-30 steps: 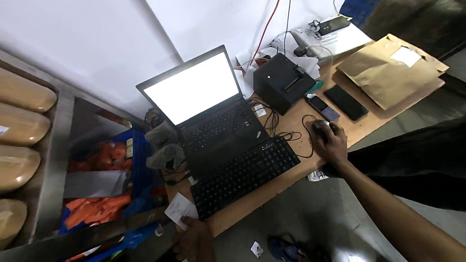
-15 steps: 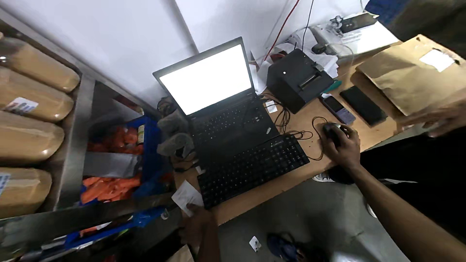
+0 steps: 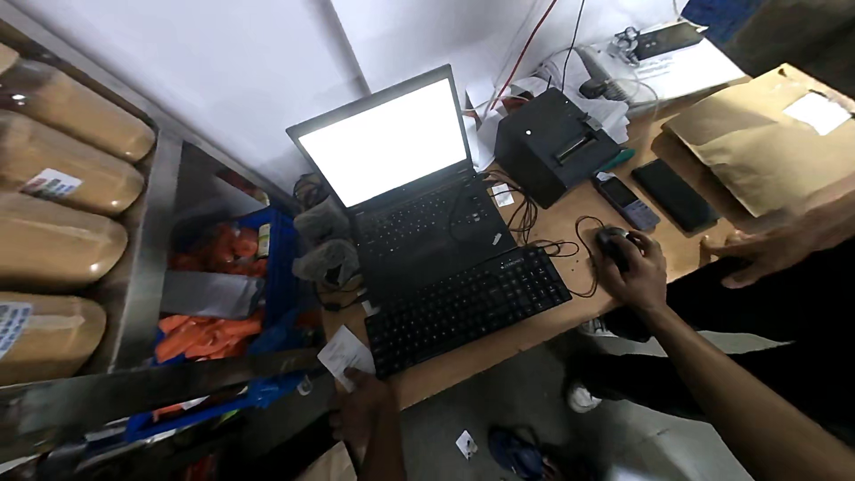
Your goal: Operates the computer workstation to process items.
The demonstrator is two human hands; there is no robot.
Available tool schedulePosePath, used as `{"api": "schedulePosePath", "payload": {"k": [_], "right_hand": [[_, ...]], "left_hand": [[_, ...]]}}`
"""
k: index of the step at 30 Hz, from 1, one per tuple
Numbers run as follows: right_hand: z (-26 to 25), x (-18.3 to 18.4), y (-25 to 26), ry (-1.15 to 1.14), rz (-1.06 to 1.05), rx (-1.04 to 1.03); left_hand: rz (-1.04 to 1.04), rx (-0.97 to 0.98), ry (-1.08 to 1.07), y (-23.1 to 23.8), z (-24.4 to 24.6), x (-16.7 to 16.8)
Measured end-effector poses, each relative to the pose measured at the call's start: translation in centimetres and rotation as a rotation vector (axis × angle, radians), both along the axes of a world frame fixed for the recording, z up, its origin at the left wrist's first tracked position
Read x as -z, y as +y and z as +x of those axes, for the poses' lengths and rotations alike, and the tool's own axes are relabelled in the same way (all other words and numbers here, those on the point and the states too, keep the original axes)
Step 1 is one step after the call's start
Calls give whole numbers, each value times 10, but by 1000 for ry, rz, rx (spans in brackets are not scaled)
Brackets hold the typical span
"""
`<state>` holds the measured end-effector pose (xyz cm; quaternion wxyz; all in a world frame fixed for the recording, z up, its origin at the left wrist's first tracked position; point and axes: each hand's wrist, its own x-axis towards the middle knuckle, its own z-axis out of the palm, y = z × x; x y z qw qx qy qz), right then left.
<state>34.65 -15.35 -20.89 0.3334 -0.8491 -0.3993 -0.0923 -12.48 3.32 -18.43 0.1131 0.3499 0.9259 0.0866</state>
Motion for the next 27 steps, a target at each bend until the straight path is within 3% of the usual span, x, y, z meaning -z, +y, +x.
{"api": "schedulePosePath", "payload": {"k": [27], "right_hand": [[-3, -5, 0, 9, -34, -60]], "left_hand": [[-45, -16, 2, 3, 2, -5]]}}
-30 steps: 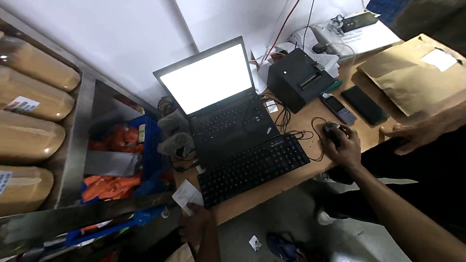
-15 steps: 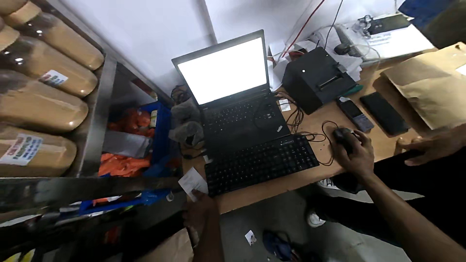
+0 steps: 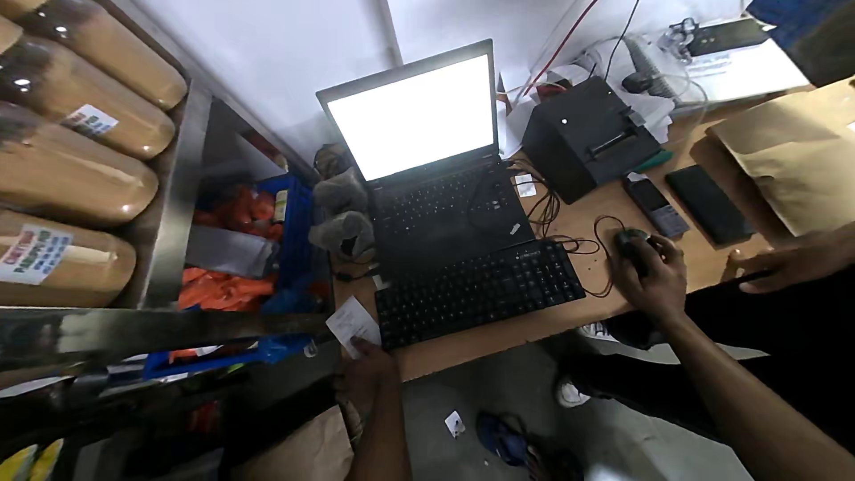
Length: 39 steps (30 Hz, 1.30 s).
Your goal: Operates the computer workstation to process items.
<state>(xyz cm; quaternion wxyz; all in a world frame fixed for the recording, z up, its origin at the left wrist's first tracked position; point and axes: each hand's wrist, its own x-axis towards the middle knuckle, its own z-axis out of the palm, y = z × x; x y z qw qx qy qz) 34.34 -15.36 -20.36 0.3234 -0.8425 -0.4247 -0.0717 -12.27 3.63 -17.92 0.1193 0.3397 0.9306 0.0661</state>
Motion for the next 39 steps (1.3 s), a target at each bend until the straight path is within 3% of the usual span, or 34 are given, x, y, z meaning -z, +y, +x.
{"api": "schedulePosePath", "payload": {"k": [3, 8, 15, 20, 29, 39], "right_hand": [[-8, -20, 2, 76, -80, -1], [2, 4, -1, -13, -11, -7], [-8, -18, 3, 62, -80, 41], [0, 0, 1, 7, -8, 33], [0, 1, 0, 21, 3, 46], [0, 1, 1, 26, 5, 85]], "left_hand": [[0, -7, 2, 0, 2, -3], [6, -32, 22, 2, 2, 1], [25, -14, 17, 1, 3, -2], [49, -29, 18, 1, 3, -2], [19, -46, 4, 3, 4, 1], [-225, 237, 165, -3, -3, 9]]}}
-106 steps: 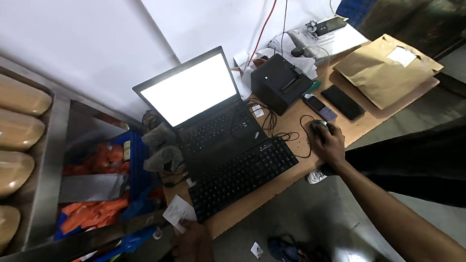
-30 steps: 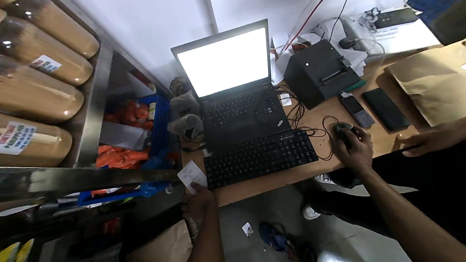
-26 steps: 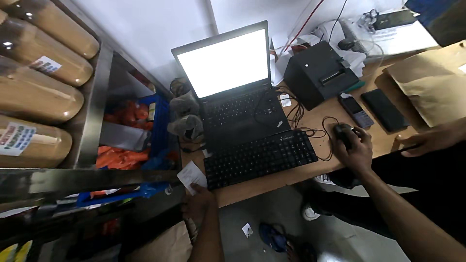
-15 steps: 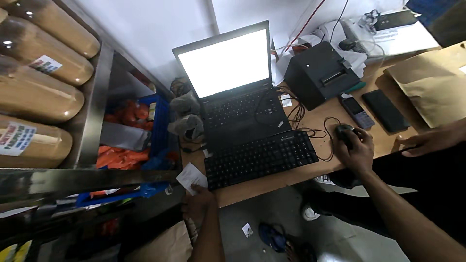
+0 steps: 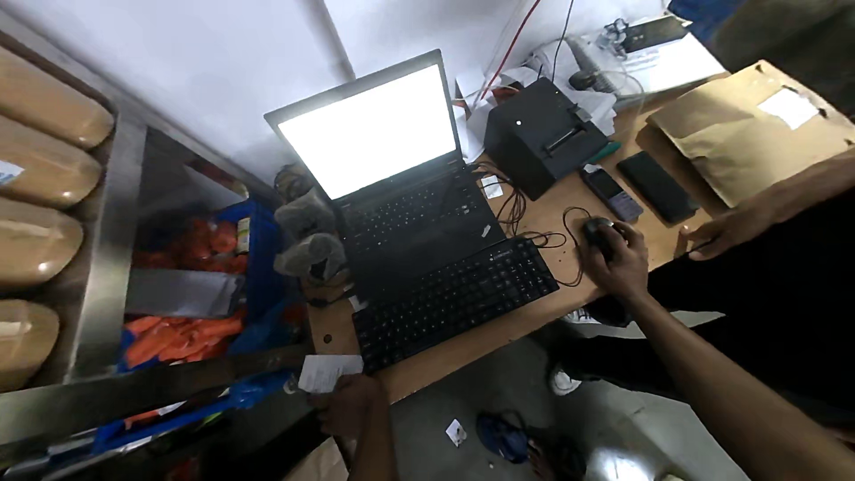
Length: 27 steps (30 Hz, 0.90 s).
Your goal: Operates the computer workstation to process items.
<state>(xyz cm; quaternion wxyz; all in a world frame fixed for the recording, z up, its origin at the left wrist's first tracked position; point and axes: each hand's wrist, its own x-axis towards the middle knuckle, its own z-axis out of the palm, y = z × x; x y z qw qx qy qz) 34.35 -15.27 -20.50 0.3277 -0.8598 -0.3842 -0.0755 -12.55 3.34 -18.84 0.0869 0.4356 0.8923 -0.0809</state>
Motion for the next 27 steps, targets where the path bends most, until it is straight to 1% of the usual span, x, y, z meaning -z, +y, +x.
{"api": "schedulePosePath", "payload": {"k": [2, 5, 7, 11, 14, 17, 23, 27], "right_hand": [[1, 1, 0, -15, 1, -5], [2, 2, 0, -36, -3, 1], [2, 1, 0, -36, -17, 17], [1, 2, 1, -27, -18, 37], [2, 3, 1, -37, -23, 40], [3, 4, 1, -39, -24, 44], [1, 1, 1, -39, -1, 26], [0, 0, 3, -40, -2, 35]], "left_hand": [[-58, 39, 16, -1, 1, -6], [117, -49, -117, -2, -2, -1], [193, -86, -134, -3, -3, 0], [221, -107, -135, -4, 1, -7], [264, -106, -153, -4, 0, -3], [314, -166, -177, -1, 0, -1], [334, -184, -193, 0, 1, -6], [306, -179, -166, 1, 0, -4]]}}
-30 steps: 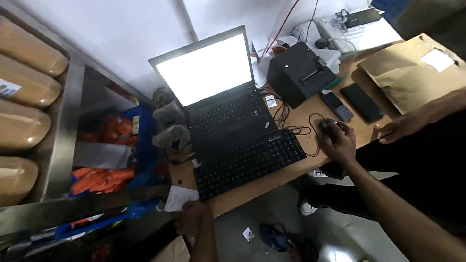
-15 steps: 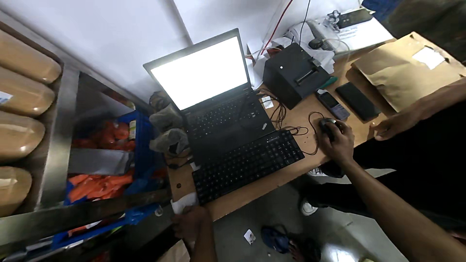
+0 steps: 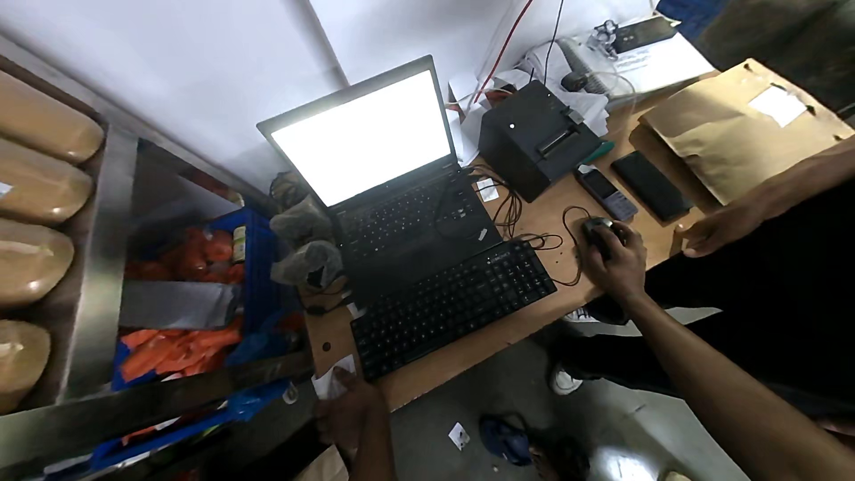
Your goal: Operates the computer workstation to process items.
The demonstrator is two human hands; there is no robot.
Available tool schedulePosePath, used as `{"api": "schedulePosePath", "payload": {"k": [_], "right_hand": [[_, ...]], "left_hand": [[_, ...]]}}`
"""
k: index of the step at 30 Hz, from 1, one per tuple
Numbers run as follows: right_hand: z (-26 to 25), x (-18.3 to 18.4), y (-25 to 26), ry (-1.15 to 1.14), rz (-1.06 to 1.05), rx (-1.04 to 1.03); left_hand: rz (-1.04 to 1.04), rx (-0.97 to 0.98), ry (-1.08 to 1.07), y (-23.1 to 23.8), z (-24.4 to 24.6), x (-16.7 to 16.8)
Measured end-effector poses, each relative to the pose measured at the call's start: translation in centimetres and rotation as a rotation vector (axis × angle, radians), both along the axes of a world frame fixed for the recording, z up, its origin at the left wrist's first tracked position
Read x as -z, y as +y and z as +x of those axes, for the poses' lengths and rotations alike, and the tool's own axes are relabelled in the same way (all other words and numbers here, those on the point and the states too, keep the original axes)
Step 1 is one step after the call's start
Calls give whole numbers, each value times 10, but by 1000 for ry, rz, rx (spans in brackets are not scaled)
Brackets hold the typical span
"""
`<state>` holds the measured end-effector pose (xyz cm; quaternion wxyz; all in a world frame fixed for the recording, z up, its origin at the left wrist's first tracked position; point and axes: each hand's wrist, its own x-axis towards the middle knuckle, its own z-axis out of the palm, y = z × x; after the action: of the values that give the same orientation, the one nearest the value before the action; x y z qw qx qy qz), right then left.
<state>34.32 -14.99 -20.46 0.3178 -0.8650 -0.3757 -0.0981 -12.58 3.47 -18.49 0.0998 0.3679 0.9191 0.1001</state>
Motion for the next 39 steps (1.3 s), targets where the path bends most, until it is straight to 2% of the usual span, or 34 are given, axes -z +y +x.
{"api": "schedulePosePath", "payload": {"k": [9, 17, 30, 39], "right_hand": [[1, 2, -2, 29, 0, 36], [2, 5, -3, 9, 7, 39], [2, 3, -5, 19, 6, 32], [7, 7, -6, -10, 20, 27]], "left_hand": [[3, 5, -33, -1, 1, -2], [27, 115, 2, -8, 0, -6], [-18, 10, -11, -2, 4, -6], [6, 72, 49, -5, -1, 9]]}}
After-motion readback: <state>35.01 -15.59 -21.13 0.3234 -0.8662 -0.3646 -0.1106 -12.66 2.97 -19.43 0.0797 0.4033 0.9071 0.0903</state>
